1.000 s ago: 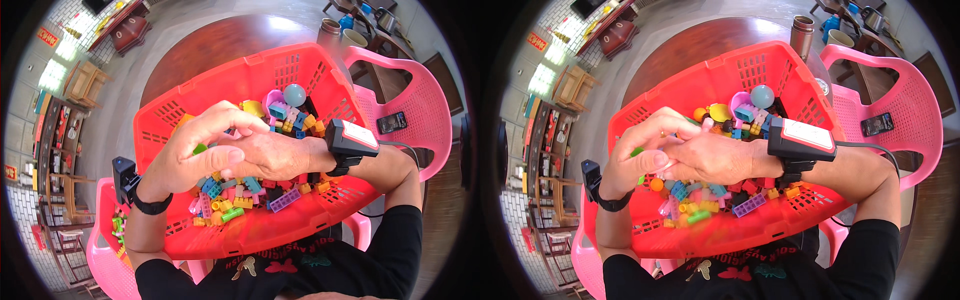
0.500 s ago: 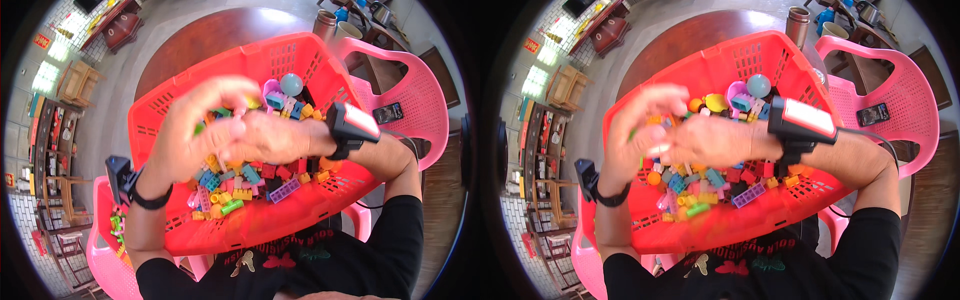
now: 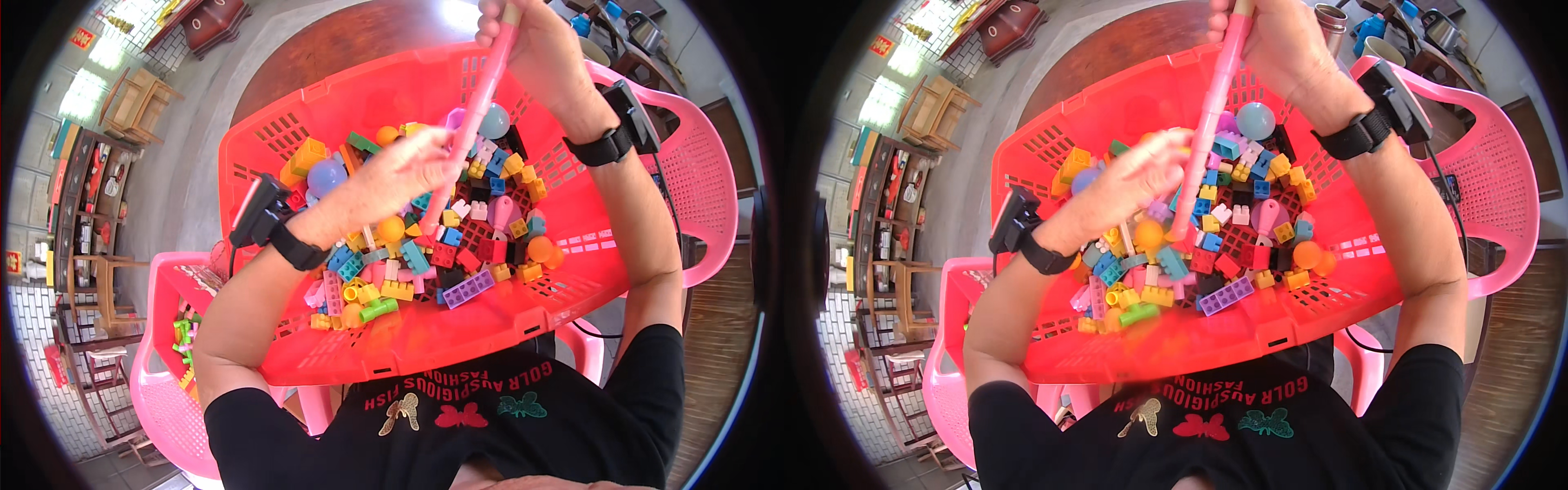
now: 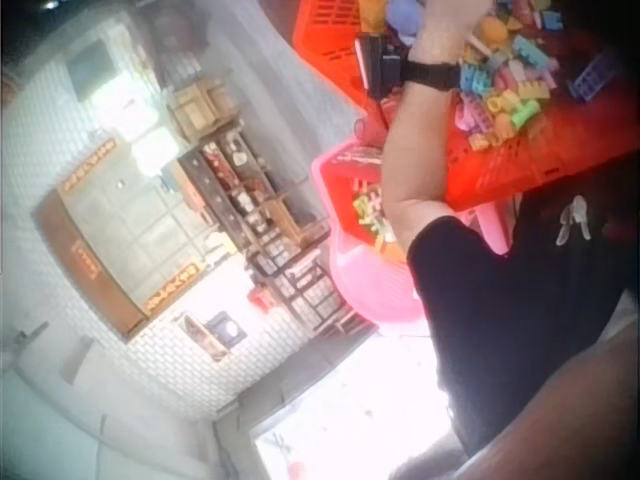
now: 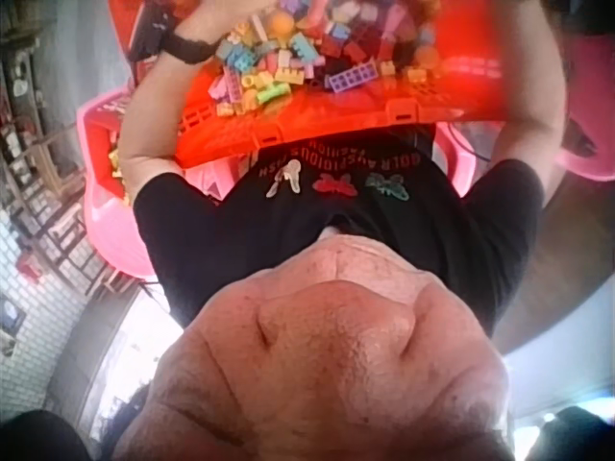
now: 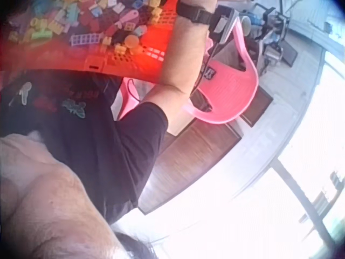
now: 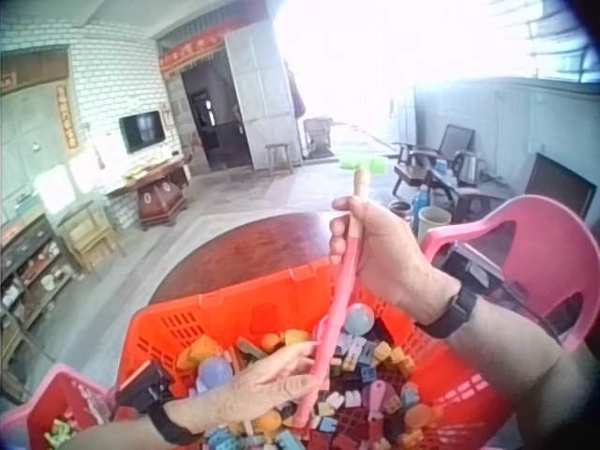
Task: The recorder is sorting and assembling various colorful plastic blocks from a large red basket.
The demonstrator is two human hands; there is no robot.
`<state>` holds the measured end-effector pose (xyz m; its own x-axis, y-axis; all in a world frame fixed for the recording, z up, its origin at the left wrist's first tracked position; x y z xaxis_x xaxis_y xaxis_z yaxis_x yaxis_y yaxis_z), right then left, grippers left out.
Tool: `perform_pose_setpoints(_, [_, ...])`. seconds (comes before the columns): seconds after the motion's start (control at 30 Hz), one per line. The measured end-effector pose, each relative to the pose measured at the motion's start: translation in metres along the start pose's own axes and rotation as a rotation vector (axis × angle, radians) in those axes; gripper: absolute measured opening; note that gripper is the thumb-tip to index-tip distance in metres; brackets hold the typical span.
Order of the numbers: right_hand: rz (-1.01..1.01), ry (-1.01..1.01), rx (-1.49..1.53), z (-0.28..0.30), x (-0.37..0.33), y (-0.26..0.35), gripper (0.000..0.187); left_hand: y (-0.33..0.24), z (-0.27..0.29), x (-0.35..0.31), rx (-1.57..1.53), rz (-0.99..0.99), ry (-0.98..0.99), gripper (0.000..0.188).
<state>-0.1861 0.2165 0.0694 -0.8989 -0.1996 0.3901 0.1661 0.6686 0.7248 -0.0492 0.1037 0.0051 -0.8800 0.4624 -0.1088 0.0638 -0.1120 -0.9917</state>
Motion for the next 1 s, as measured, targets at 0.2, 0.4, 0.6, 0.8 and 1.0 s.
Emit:
perform_pose_setpoints(0.2, [-0.149,0.099,0.244,-0.010,-0.008,-0.007,0.030,0.022,-0.018,-0.008,-0.357,0.315,0.283,0.028])
perform_pose_setpoints(0.4, [-0.074,0.136,0.316,-0.031,-0.013,0.025,0.026,0.006,-0.029,-0.017,-0.754,0.309,0.424,0.029])
perform_pose_setpoints(0.6, [0.099,0.066,0.219,-0.035,-0.017,0.035,0.026,-0.015,-0.025,-0.023,-0.422,0.224,0.181,0.033])
perform_pose_setpoints(0.8, [0.183,0.149,0.147,-0.035,-0.014,0.035,0.027,-0.021,0.007,-0.020,0.121,0.041,-0.161,0.022])
perform_pose_setpoints(1.0, [0.215,0.005,0.051,-0.028,-0.018,0.035,0.026,-0.030,0.010,-0.023,0.297,0.009,-0.276,0.017])
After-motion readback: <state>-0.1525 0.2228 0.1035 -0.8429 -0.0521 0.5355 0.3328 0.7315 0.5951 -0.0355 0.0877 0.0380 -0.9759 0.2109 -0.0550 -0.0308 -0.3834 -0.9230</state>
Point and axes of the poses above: each hand's wrist, its own x-axis towards the middle knuckle, its own z-axis out of the back of the hand, y = z × x, the point moved 9 cm from there along x, towards the middle knuckle, and after that the axes turned 13 degrees about z, right-handed, at the moved point
